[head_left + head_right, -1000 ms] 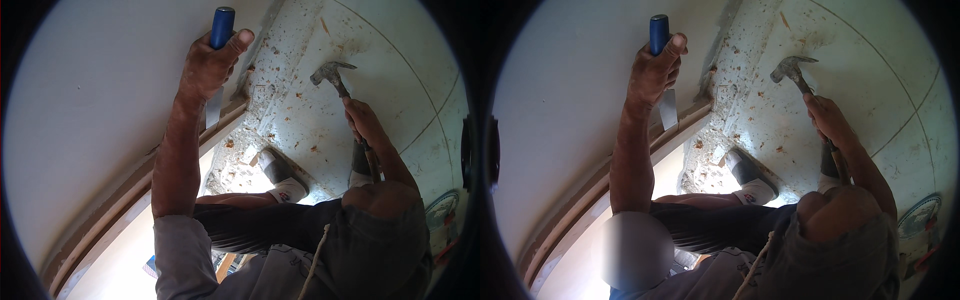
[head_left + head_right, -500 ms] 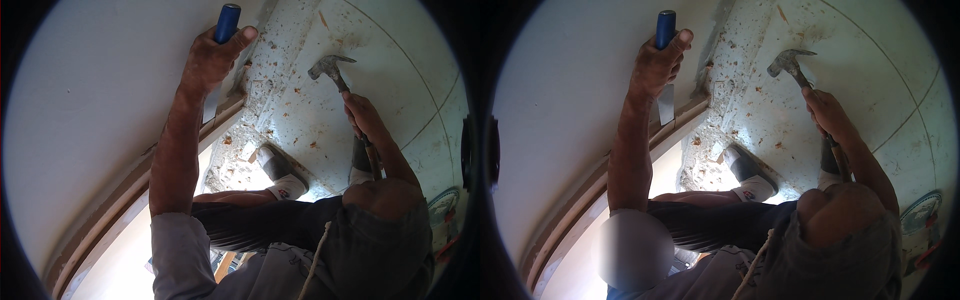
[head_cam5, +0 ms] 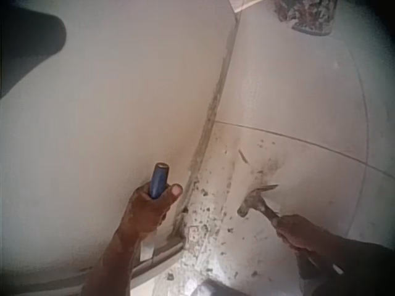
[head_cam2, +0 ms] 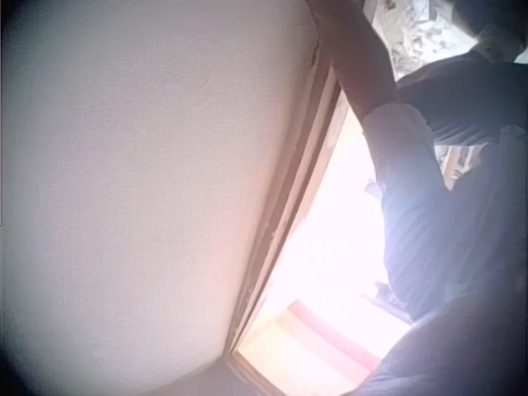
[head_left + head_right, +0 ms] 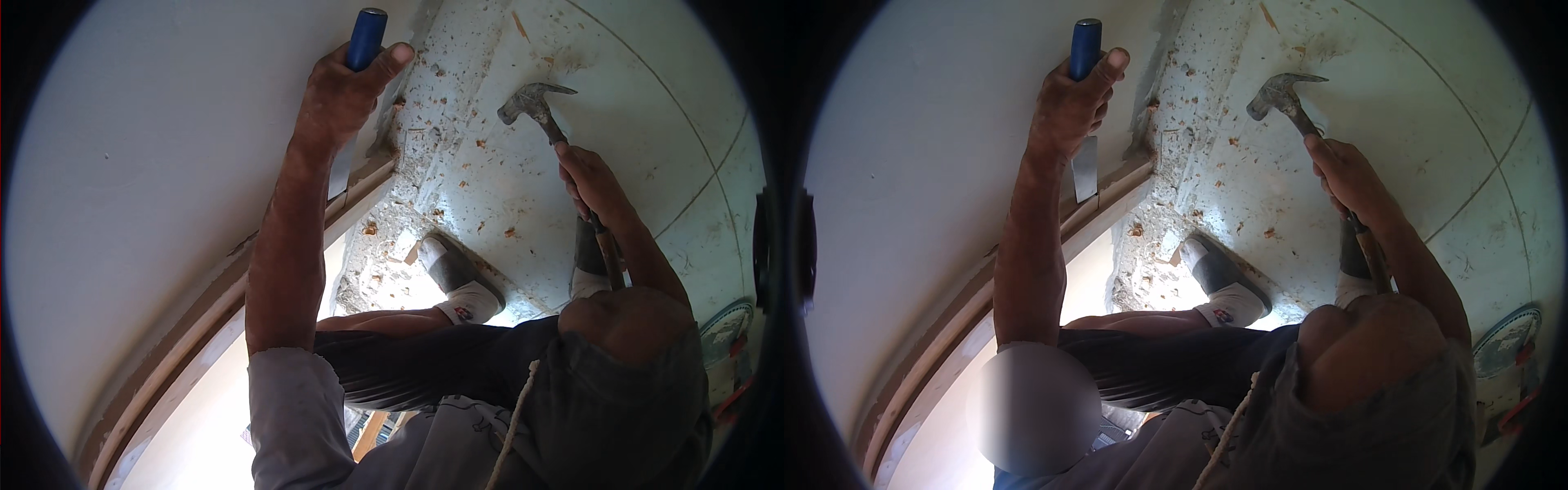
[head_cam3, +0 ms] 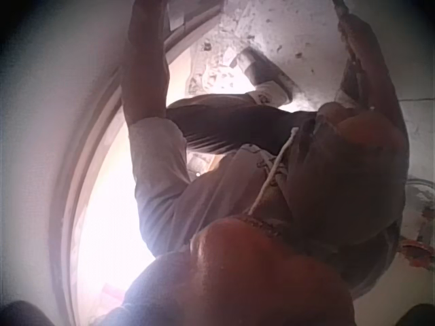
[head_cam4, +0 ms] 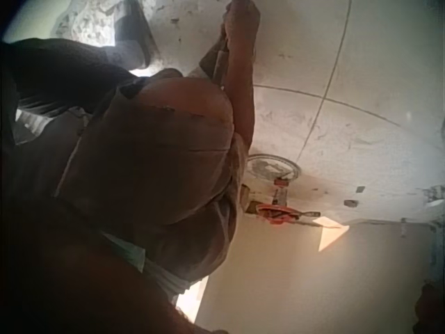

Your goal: Use a hammer and chisel to remove wood from a door frame.

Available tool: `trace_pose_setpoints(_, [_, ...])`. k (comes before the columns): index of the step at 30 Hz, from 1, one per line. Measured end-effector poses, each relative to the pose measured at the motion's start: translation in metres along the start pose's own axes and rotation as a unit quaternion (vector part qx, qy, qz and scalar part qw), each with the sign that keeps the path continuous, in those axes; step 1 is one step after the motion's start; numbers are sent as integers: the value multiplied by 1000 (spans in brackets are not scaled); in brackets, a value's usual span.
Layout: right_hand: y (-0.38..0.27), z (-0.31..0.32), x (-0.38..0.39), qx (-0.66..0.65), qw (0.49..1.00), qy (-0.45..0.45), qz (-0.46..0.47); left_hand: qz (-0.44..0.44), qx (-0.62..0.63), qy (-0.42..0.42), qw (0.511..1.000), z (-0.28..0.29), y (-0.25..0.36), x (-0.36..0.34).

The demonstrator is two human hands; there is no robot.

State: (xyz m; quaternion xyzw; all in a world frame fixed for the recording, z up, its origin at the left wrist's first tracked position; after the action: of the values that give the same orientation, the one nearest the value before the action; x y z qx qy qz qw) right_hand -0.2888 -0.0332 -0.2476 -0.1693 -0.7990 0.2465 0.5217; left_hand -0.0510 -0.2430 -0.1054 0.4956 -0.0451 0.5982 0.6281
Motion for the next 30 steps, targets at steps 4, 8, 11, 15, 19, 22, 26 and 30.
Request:
trace_pose_setpoints(4, [-2, -1, 0, -1, 1000, -1, 3, -1, -5, 4, 1000, 1, 0, 0])
trace_pose_setpoints(8, [-3, 0, 0, 7, 1000, -3, 3, 2, -2, 9, 1000, 1, 0, 1])
trace_pose_setpoints(11, [-1, -1, -1, 8, 1000, -4, 6, 18, 22, 11, 1000, -3, 8, 4])
trace_pose_setpoints(15, [-1, 1, -2, 5, 1000, -2, 14, 17, 19, 19, 1000, -3, 8, 3])
trace_pose_setpoints(19, [1, 2, -3, 12, 1000, 4, 16, 41, 56, 8, 998, -6, 14, 9])
trace_pose_setpoints(22, [4, 3, -4, 7, 1000, -1, 13, 38, 60, 10, 997, -6, 15, 9])
trace_pose_setpoints(26, [2, 2, -4, 11, 1000, 1, 16, 36, 70, 10, 997, -6, 16, 9])
trace_pose_setpoints(30, [1, 1, -3, 9, 1000, 8, 11, 33, 44, 12, 998, -4, 15, 9])
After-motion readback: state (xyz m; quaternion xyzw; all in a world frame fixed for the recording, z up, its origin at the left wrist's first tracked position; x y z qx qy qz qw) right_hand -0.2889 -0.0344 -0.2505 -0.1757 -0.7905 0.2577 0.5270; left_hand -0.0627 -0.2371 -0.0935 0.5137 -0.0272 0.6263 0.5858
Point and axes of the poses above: each hand's wrist, its own x-axis away from the middle knuckle, its own z-axis out of the back of the hand, y = z × x, the point moved 4 cm from there along -x, towards the middle knuckle, and after that the axes turned 11 degrees about -y, right-handed, at the moved point
